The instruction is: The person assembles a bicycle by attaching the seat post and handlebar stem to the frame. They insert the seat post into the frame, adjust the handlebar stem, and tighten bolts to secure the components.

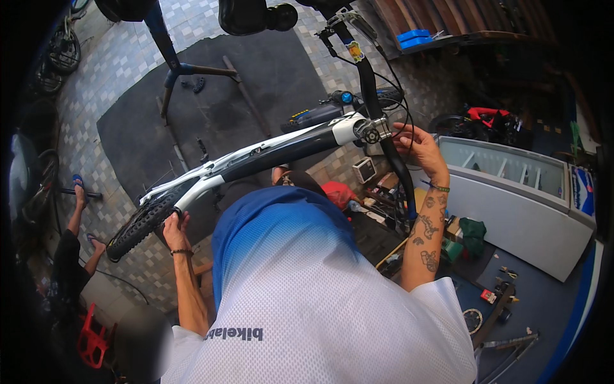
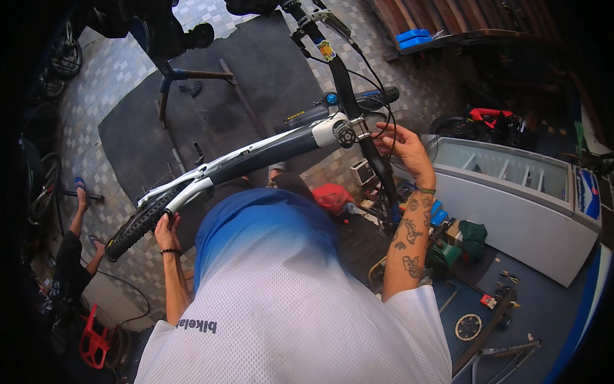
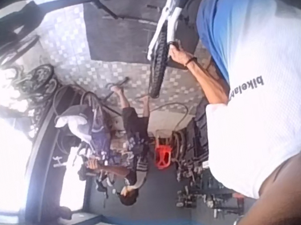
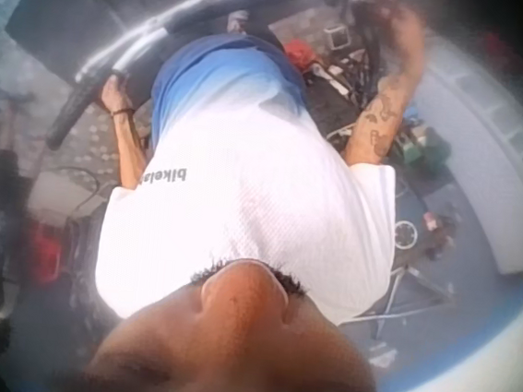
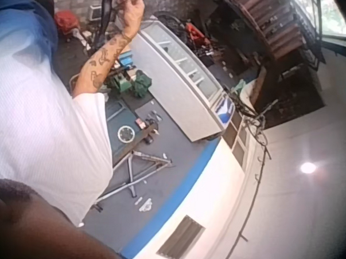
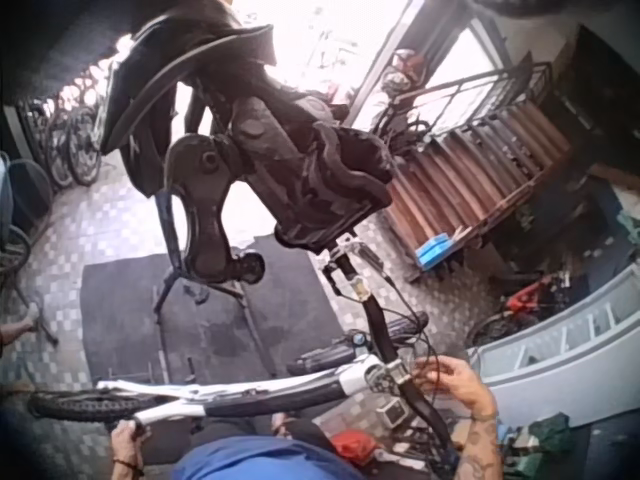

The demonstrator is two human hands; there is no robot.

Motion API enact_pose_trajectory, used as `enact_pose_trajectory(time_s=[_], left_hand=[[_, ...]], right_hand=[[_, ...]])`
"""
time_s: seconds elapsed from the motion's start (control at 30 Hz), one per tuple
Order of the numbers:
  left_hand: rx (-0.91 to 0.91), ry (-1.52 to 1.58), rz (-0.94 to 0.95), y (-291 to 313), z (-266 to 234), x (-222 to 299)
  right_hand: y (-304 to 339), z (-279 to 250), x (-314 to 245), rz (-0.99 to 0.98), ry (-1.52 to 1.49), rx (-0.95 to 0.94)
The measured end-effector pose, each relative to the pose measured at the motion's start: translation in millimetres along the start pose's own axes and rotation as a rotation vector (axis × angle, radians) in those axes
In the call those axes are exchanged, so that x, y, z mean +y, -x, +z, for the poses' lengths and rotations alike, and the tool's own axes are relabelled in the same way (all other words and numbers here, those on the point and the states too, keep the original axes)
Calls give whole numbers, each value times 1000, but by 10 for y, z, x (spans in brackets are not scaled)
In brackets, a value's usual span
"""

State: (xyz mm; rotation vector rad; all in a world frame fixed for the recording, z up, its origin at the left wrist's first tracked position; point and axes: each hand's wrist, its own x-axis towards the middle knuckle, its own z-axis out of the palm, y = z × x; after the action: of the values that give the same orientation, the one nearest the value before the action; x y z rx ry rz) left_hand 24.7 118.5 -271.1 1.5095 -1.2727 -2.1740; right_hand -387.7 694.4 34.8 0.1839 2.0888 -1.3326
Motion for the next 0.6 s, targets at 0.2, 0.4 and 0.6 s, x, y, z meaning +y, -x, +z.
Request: enact_pose_trajectory(time_s=[0.2, 0.4, 0.6], left_hand=[[19, -19, 32, 52, 108, 18], [45, -76, 56, -34, -3, -114], [35, -125, 36, -77, -26, -102]], right_hand=[[151, -196, -92, 13, 98, 189], [247, -231, -178, -55, 137, 230], [78, -21, -219, -356, 323, 509]])
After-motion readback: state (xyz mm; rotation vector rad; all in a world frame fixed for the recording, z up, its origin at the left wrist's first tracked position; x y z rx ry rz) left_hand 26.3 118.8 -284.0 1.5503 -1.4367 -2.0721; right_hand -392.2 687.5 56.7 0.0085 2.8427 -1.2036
